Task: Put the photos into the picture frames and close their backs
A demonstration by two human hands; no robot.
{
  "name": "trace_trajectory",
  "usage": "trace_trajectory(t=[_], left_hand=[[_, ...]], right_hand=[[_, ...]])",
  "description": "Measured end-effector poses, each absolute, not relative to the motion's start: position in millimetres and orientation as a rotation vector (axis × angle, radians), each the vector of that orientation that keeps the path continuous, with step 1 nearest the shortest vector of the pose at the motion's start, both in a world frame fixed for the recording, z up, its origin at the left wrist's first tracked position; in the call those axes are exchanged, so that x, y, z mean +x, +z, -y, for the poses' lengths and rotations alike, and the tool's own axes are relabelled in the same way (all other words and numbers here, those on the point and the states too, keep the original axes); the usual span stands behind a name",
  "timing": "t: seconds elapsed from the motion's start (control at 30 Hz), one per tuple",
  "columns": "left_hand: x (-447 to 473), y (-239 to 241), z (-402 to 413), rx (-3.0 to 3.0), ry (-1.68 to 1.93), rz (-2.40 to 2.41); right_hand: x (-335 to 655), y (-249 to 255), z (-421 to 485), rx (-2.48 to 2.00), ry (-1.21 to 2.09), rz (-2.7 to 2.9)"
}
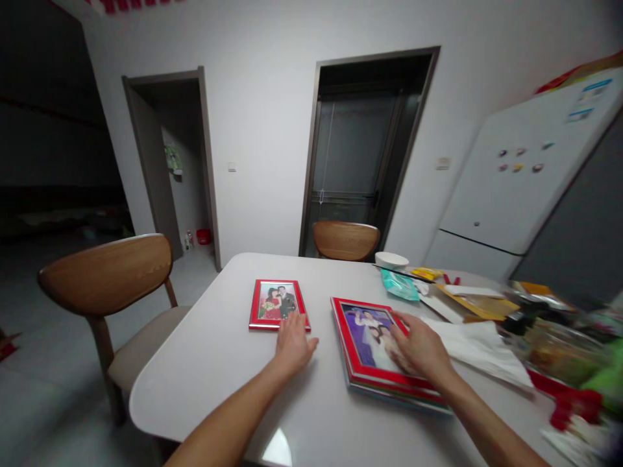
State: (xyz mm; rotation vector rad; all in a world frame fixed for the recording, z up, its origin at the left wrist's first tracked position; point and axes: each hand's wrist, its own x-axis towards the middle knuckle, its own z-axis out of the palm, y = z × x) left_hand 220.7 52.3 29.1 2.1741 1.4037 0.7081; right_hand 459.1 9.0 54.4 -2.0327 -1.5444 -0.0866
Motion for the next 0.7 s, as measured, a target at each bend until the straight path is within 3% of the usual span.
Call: trace_trajectory(t=[0.17,0.27,0.5,0.7], left_hand=[[168.6,32.1,-81.5,2.326,0.481,-1.56],[151.5,34.1,-56.2,2.4,0.405,-1.56],[125.9,17.0,54.9,2.454,0.384,-1.441],[124.4,-4.6,81.6,2.481,0.587,-1.227]], right_hand=[[358.7,42.1,12.2,-1.544,0.126,1.919],[320.6,16.9,17.3,-1.541,0.217,1.957],[308.0,-7.7,21.9,-1.556,0.386,1.811],[310.7,5.8,34.5,-1.517,0.712,1.453]])
